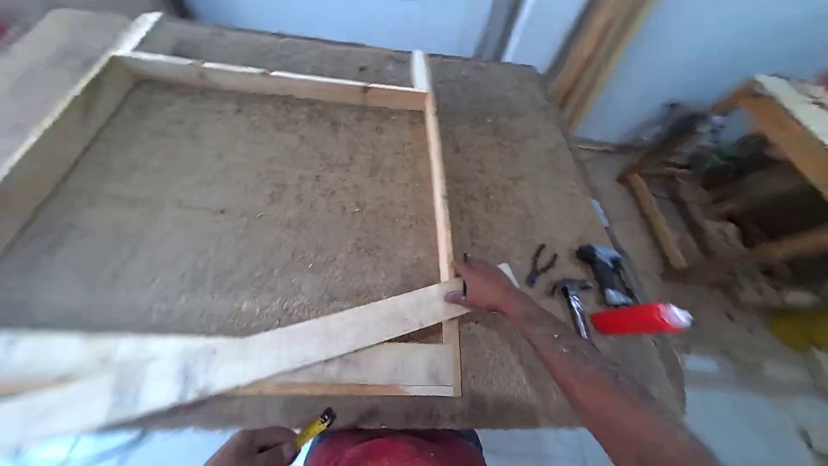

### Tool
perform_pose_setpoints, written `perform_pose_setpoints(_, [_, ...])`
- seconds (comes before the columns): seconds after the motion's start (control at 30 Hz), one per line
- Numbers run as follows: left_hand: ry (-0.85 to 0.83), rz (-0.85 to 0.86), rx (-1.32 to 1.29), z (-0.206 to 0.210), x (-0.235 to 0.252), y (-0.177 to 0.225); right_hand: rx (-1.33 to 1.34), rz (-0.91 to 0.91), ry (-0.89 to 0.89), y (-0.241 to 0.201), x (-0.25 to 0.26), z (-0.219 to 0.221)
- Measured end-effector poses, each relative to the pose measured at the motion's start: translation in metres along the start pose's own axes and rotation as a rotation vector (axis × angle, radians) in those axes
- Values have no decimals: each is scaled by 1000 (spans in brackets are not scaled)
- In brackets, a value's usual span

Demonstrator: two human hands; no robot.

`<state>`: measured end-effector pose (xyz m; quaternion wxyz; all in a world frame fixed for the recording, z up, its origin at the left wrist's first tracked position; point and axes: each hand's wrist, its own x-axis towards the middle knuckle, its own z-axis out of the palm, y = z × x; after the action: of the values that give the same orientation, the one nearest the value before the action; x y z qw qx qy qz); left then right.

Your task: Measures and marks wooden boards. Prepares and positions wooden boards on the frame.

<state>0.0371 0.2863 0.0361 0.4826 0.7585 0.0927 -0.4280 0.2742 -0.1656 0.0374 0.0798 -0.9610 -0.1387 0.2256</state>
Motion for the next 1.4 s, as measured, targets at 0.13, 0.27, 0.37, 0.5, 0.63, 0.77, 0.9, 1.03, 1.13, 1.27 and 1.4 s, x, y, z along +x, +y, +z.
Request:
perform_pose_setpoints(0.13, [204, -153, -324, 102, -29, -12, -79, -112, -191, 51, 27, 5])
perform_pose_setpoints(0.27, [183, -172, -503, 218, -31, 2, -2, -184, -498, 75, 11, 24])
perform_pose_setpoints(0.37, [185, -151, -530, 285, -28, 13, 102, -191, -454, 90, -33, 48])
perform_pose_setpoints(0.5, [289, -185, -595, 335, -39, 14, 309, -150, -360, 72, -105, 73])
perform_pose_setpoints(0.63, [320, -265, -522, 360, -43, 18, 437, -130, -326, 29, -150, 98])
perform_pose_setpoints(0.77, [352, -288, -413, 370, -44, 25, 481, -168, -242, -19, -169, 113])
perform_pose_setpoints(0.9, [397, -322, -380, 382, -42, 42, 343, -246, -179, -19, -183, 124])
perform_pose_setpoints(1.03, [456, -360, -380, 401, -34, 56, 281, -441, -35, 18, -194, 130])
perform_pose_setpoints(1.13, [658, -237, -641, 419, -35, 71, 427, -639, 33, 42, -206, 111])
perform_pose_setpoints(1.27, [853, 128, -1372, 424, -33, 119, 570, -834, -366, 33, -242, 89])
perform_pose_setpoints(1.4, [964, 293, -1569, 418, -13, 166, 558, -891, -388, 7, -257, 88])
